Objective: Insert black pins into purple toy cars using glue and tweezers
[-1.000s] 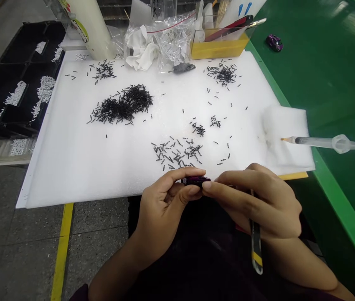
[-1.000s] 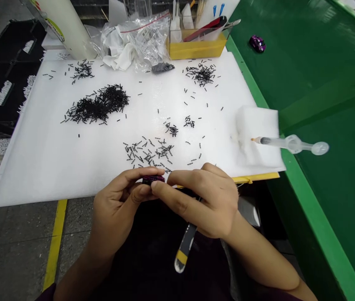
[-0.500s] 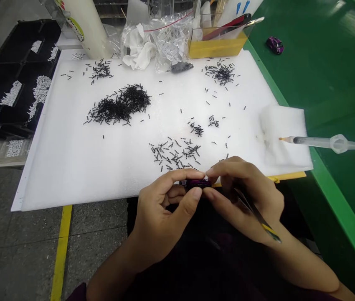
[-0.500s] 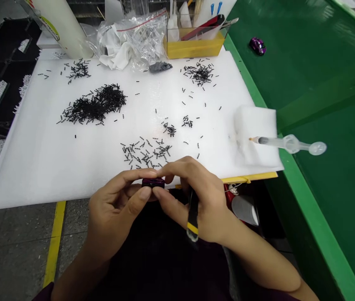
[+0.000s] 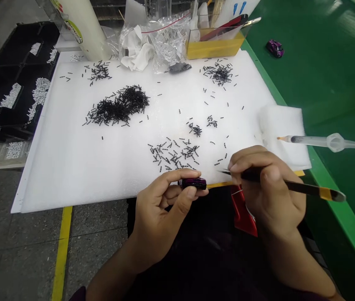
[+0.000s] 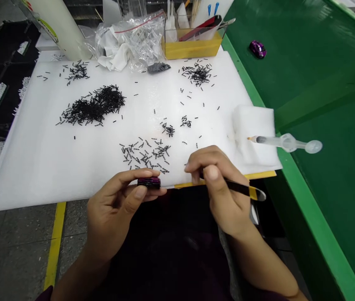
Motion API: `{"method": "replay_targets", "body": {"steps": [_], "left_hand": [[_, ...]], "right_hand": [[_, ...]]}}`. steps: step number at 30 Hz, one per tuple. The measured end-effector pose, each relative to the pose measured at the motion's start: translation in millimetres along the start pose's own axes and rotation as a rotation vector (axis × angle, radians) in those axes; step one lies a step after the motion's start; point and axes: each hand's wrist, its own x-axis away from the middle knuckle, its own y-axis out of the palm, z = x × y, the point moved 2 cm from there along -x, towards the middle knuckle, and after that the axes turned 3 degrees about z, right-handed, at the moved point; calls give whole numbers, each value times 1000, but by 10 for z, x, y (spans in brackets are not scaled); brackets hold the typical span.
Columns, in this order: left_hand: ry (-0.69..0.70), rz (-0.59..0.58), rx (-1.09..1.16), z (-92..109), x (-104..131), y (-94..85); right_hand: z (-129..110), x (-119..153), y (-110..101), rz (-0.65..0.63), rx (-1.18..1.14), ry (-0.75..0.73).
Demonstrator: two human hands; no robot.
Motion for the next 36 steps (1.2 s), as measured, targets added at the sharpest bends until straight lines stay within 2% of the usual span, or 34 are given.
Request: {"method": "replay_targets", "body": {"steps": [4,6,9,15,22,26,29,36], "left_hand": [[-32,12,19,11,3,-11],[-27,14,17,8,-8,-32],[15,-7,-7,-7,-29,-55],[27,-33,13,-33,-56,-48],[36,-99,55,-45,-105,-72],[-13,-14,28,-14,-69,-35],[-56,33,-10,7,-31,-3],[-93,55,-32,1,-29,-22]], "right_hand": [[113,28,-176,64,266,51],[138,39,-217,103,139,126],[145,62,-226,242,-81,138],[170,151,-172,364,31,127],[211,91,-94,355,95,65],[297,-101,-78,377,187,22],[351,-259,-81,373,254,61],[430,-503,-74,332,291,192]]}}
